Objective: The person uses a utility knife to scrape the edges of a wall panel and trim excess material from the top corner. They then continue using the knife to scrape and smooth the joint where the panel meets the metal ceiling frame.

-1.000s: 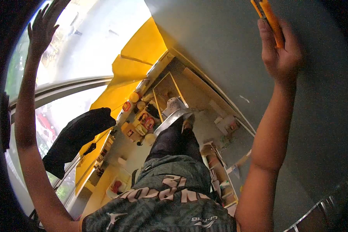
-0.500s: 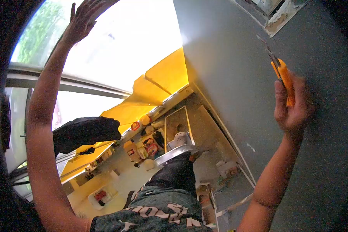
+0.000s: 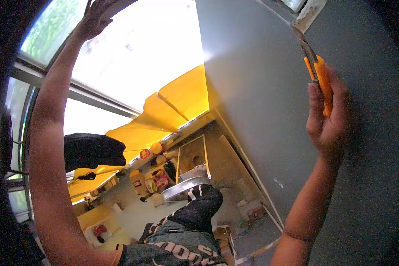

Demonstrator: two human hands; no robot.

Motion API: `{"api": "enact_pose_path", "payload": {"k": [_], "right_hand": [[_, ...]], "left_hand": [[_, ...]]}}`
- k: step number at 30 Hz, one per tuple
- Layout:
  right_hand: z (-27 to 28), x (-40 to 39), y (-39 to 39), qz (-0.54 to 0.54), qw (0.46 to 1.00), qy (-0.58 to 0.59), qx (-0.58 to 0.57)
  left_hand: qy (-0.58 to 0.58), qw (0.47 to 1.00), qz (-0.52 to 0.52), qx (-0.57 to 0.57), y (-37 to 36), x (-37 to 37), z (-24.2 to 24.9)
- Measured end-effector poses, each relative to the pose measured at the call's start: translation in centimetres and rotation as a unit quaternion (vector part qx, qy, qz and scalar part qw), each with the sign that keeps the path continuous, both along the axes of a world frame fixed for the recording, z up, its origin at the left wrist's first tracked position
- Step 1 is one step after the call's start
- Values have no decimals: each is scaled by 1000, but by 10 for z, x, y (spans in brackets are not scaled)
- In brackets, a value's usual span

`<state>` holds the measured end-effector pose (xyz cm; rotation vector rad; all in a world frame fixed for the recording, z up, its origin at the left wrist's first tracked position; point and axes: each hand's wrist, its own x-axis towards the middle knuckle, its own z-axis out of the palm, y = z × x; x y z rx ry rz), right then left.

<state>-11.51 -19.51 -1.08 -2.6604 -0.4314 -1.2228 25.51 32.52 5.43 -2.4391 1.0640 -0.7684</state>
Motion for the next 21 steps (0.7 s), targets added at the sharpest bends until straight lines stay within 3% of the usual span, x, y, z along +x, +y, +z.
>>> {"api": "enact_pose_path", "payload": {"k": [6,8,10,13,17,21], "right_hand": [[2,-3,-2,-11,994,59,95],[-1,0,-1,-19,989,67,130],[0,3,1,-18,985,77,151],[1,4,9,-23,973,88,214],[2,15,7,-53,995,14,83],[16,19,17,-53,993,-24,107]], "left_hand": [[20,999,-1,-38,-1,5,0],[-43,999,-9,3,4,14,-4],[-183,964,-190,-17,3,30,-7],[-188,970,-153,-12,10,38,-14],[-185,973,-138,-16,18,54,-24],[-142,983,-106,-41,14,47,-22]]}}
